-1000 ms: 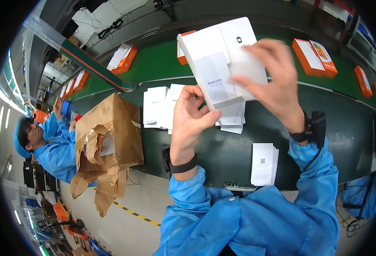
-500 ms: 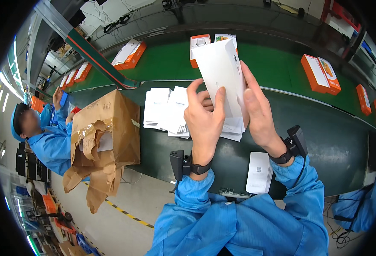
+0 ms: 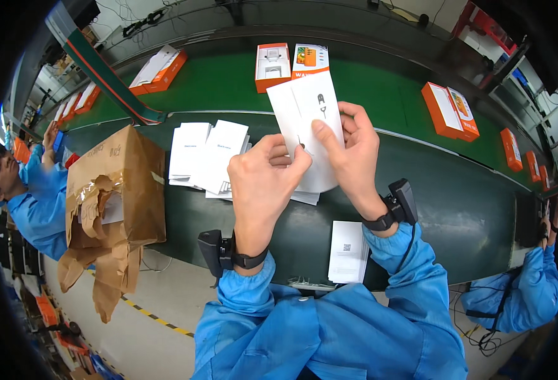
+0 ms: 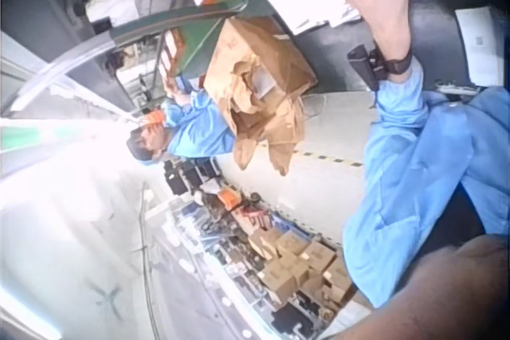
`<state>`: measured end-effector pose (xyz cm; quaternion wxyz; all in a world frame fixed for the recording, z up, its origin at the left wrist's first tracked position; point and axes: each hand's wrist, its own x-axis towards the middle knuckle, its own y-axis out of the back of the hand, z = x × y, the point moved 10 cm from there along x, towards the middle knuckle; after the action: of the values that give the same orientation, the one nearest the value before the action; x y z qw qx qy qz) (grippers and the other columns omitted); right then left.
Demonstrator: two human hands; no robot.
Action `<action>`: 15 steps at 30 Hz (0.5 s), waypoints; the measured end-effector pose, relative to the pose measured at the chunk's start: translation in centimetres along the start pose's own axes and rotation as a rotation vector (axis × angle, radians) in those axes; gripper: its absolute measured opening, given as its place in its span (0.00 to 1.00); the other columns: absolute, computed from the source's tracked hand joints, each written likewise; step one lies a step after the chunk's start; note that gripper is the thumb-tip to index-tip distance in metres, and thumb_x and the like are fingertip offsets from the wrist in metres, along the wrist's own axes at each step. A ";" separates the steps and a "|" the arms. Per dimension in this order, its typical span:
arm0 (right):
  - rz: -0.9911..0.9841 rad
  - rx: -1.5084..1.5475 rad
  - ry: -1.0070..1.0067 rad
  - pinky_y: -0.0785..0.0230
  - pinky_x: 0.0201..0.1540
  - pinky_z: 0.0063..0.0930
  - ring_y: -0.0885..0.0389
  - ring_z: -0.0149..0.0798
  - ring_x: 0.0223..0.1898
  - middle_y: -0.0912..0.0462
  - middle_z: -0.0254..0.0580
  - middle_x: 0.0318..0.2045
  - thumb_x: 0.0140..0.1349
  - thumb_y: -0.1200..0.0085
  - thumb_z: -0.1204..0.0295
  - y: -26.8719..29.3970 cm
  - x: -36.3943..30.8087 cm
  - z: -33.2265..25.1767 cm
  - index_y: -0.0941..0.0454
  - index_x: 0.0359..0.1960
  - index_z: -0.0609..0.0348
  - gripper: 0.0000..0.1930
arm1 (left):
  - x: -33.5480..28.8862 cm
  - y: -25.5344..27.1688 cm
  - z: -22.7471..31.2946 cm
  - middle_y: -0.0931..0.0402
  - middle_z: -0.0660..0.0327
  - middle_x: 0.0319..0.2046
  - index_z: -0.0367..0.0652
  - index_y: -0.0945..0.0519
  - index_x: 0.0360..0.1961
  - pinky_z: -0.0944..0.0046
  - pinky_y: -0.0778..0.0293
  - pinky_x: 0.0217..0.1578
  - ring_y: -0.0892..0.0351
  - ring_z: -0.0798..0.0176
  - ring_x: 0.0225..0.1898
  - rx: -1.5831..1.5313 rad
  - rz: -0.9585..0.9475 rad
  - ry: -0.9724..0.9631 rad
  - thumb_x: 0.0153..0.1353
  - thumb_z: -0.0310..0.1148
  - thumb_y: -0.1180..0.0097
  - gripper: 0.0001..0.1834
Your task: Assembling smartphone manuals and placing them into product boxes on a factory assembly line.
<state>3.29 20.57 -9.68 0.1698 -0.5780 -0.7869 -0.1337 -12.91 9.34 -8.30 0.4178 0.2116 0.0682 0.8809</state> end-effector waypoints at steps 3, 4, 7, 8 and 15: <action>-0.006 0.002 -0.110 0.16 0.60 0.35 0.07 0.38 0.58 0.06 0.58 0.53 0.69 0.26 0.77 0.9 0.2 0.8 0.24 0.68 0.68 0.28 | -0.3 -0.4 -0.5 0.05 0.46 0.35 0.28 0.08 0.46 0.62 0.07 0.40 0.01 0.55 0.38 -0.013 0.003 0.002 0.63 0.33 0.22 0.17; 0.008 -0.020 -0.076 0.16 0.60 0.34 0.07 0.38 0.58 0.05 0.58 0.51 0.69 0.27 0.78 1.0 -0.1 0.4 0.24 0.68 0.68 0.28 | -0.1 -0.6 -0.9 0.05 0.46 0.35 0.28 0.08 0.46 0.63 0.08 0.40 0.01 0.56 0.38 -0.045 -0.016 0.006 0.65 0.33 0.22 0.17; -0.052 -0.024 0.033 0.16 0.61 0.32 0.08 0.35 0.59 0.04 0.57 0.50 0.70 0.26 0.80 0.6 -1.0 -0.5 0.23 0.70 0.68 0.29 | 0.9 -1.7 -3.7 0.05 0.49 0.36 0.29 0.10 0.46 0.64 0.09 0.39 0.02 0.58 0.36 -0.228 -0.072 0.062 0.70 0.34 0.22 0.16; -0.094 -0.009 0.071 0.16 0.61 0.32 0.08 0.35 0.59 0.04 0.56 0.51 0.70 0.26 0.80 0.3 -1.4 -0.8 0.23 0.71 0.67 0.29 | 1.3 -1.9 -5.4 0.05 0.49 0.37 0.29 0.10 0.46 0.65 0.09 0.39 0.03 0.59 0.36 -0.335 -0.081 0.115 0.72 0.34 0.23 0.15; 0.208 0.208 -0.030 0.13 0.56 0.31 0.05 0.36 0.49 0.05 0.52 0.51 0.73 0.27 0.80 2.1 5.7 3.6 0.12 0.58 0.76 0.16 | 1.0 -1.8 -11.0 0.10 0.49 0.43 0.36 0.24 0.51 0.62 0.11 0.42 0.06 0.58 0.40 -0.591 -0.123 0.385 0.83 0.35 0.34 0.14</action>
<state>3.32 27.59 -10.54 0.2298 -0.6378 -0.7347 -0.0245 -16.95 11.87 -18.41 0.4928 -0.0929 -0.0993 0.8595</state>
